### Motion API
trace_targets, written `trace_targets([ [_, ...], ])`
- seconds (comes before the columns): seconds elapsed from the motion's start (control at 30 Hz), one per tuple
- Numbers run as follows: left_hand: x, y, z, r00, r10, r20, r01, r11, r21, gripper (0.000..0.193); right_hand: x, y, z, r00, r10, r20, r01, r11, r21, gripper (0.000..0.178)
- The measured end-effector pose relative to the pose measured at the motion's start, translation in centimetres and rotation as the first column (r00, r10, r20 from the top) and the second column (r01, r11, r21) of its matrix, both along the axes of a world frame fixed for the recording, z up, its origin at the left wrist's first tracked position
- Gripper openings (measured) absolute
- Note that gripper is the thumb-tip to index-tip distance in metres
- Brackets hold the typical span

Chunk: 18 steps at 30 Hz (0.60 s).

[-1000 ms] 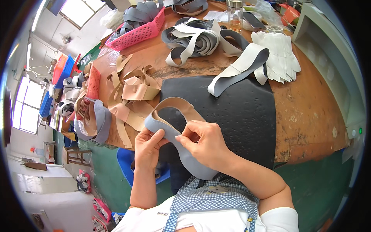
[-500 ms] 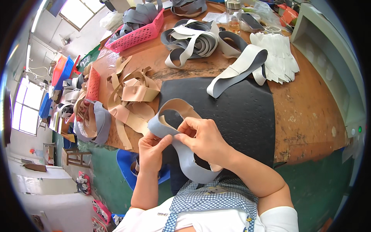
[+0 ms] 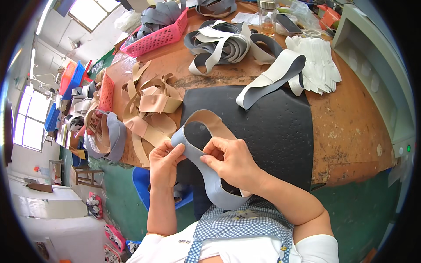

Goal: Assembling and aligning shoe upper components by hand and utilizing a heating machine.

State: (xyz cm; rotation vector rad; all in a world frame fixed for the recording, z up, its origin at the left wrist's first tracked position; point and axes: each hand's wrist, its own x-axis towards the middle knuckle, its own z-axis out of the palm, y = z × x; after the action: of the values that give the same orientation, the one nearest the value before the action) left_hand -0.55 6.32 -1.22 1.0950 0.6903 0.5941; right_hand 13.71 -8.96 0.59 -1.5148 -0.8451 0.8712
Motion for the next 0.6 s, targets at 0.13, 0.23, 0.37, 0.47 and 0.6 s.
trace_targets([
  [0.13, 0.8, 0.3, 0.1, 1.000, 0.012, 0.008, -0.012, 1.000, 0.003, 0.012, 0.1, 0.6, 0.1, 1.000, 0.000, 0.009, 0.000, 1.000, 0.021, 0.009],
  [0.23, 1.8, 0.5, 0.9, 0.998, -0.058, 0.037, 0.057, 0.998, 0.027, 0.018, 0.6, 1.2, 0.5, 0.999, -0.021, -0.042, 0.023, 0.998, 0.055, 0.010],
  [0.37, 2.0, -2.5, 2.4, 0.941, -0.321, 0.104, 0.335, 0.926, -0.176, 0.054, 2.1, 2.6, 0.5, 0.954, -0.212, -0.212, 0.256, 0.944, 0.209, 0.014],
  [0.47, 2.7, -6.0, 3.5, 0.884, -0.461, 0.072, 0.461, 0.887, 0.030, 0.049, 3.6, 3.0, 1.7, 0.914, -0.261, -0.312, 0.362, 0.873, 0.328, 0.016],
  [0.6, 3.8, -6.4, 4.9, 0.950, -0.312, -0.031, 0.290, 0.836, 0.467, 0.027, 7.0, 0.6, 4.0, 0.806, -0.063, -0.588, 0.474, 0.664, 0.578, 0.036],
])
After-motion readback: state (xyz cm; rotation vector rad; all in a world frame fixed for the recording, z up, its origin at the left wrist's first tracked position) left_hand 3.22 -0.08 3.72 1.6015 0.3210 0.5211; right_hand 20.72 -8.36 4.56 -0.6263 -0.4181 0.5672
